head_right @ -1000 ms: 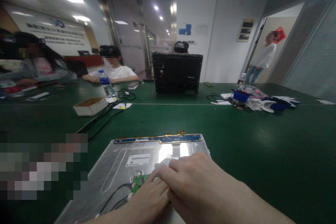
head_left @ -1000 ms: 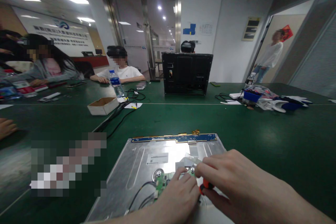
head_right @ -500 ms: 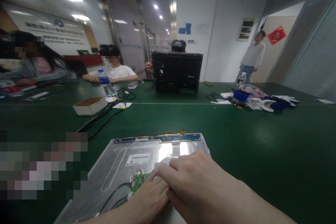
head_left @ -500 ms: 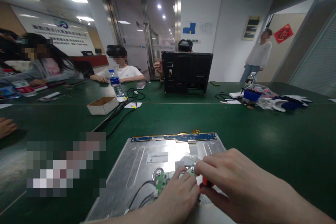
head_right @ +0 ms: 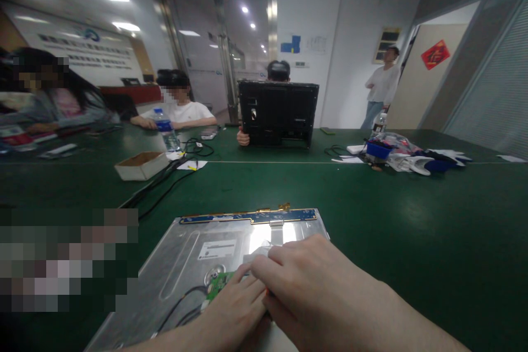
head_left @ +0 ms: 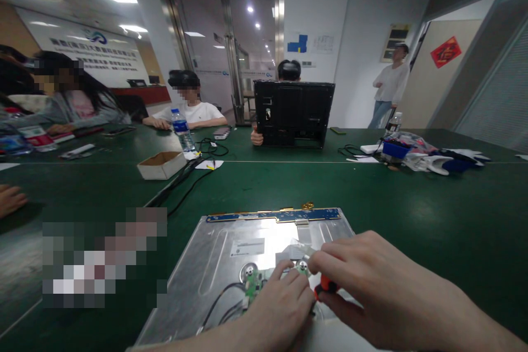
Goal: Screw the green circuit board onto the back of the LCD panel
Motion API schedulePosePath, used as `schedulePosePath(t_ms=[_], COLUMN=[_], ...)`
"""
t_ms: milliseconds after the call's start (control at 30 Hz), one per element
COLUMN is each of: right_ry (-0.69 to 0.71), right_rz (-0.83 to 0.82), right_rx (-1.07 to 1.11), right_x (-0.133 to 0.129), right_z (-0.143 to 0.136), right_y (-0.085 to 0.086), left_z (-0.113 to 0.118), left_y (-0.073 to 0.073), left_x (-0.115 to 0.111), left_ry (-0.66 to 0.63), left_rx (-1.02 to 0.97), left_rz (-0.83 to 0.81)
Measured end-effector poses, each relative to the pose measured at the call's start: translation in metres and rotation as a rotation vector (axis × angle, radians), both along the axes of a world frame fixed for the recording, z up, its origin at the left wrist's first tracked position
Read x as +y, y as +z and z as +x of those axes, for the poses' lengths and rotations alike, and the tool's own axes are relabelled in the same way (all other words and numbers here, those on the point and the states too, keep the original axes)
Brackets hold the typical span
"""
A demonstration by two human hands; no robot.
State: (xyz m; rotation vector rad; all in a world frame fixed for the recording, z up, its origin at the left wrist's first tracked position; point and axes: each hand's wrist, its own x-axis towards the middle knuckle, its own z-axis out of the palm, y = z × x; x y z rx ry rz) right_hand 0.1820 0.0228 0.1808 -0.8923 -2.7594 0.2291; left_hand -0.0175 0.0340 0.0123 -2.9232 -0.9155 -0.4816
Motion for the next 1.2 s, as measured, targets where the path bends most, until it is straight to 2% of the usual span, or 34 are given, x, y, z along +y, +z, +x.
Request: schedulePosePath(t_ms=[300,800,1067,1200], right_ry=[0.002,-0.017,-0.002,-0.021], right_rz=[-0.010,0.007,0.033,0.039], right_rx=[-0.004,-0.041,-0.019,-0.038], right_x=[0.001,0.002,0.001,0.001], right_z=[-0.002,-0.002,-0.002,-0.003], right_y=[0.001,-0.004,-0.004,-0.006], left_z=[0.000,0.001,0.001,0.001], left_y=[0.009,-0.003,0.001,-0.002], left_x=[0.000,0.001,0.001,0.001], left_ry=[-0.020,-0.022,-0.013,0.001], left_rx=[0.026,-0.009,0.015,0.007], left_rz=[-0.023,0.006,0.013,0.021])
